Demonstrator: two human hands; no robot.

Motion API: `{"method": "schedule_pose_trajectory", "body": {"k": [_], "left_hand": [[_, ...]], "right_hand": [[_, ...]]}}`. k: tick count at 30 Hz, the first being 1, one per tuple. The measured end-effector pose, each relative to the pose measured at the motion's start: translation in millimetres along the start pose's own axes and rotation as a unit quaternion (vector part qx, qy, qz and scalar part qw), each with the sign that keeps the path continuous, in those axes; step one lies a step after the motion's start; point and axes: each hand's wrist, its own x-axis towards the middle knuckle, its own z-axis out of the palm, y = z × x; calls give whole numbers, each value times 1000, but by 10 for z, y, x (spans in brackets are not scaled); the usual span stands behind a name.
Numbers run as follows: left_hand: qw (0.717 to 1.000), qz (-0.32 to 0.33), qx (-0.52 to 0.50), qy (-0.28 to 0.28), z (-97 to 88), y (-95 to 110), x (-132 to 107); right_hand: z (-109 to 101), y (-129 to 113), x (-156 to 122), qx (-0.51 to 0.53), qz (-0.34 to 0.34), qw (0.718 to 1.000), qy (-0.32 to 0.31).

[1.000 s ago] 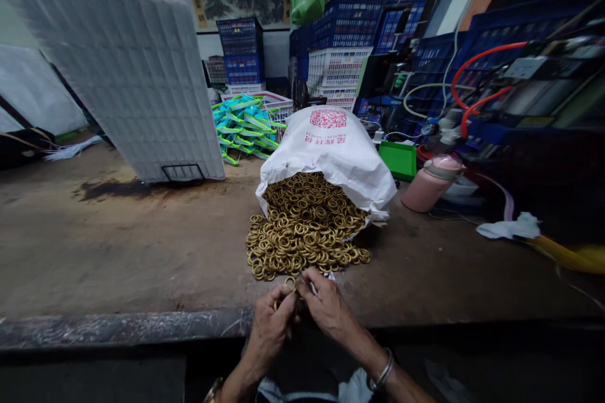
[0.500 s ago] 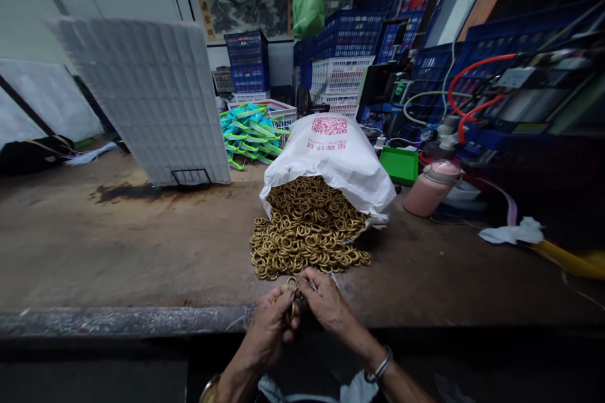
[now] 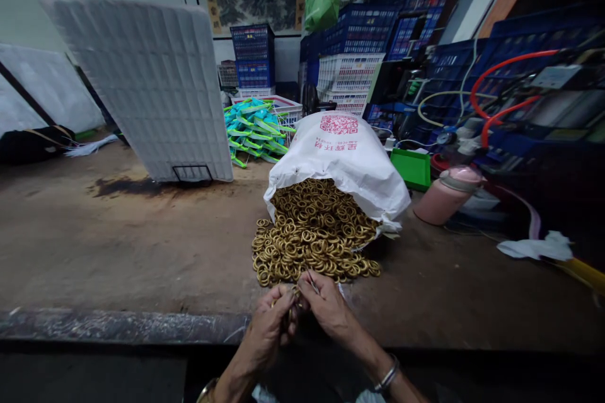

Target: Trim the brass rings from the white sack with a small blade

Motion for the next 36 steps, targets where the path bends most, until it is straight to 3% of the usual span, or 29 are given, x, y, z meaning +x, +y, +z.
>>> {"method": "schedule_pose_trajectory", "body": {"k": [9, 26, 36], "left_hand": [[999, 19, 38, -5, 18, 36, 74], [996, 7, 92, -14, 76, 91, 89], [999, -2, 0, -39, 63, 107, -27]], "right_hand": [[-31, -21, 58, -1, 7, 1000, -15], [-79, -46, 10, -66, -26, 997, 16], [-83, -95, -12, 24, -23, 999, -8]]}}
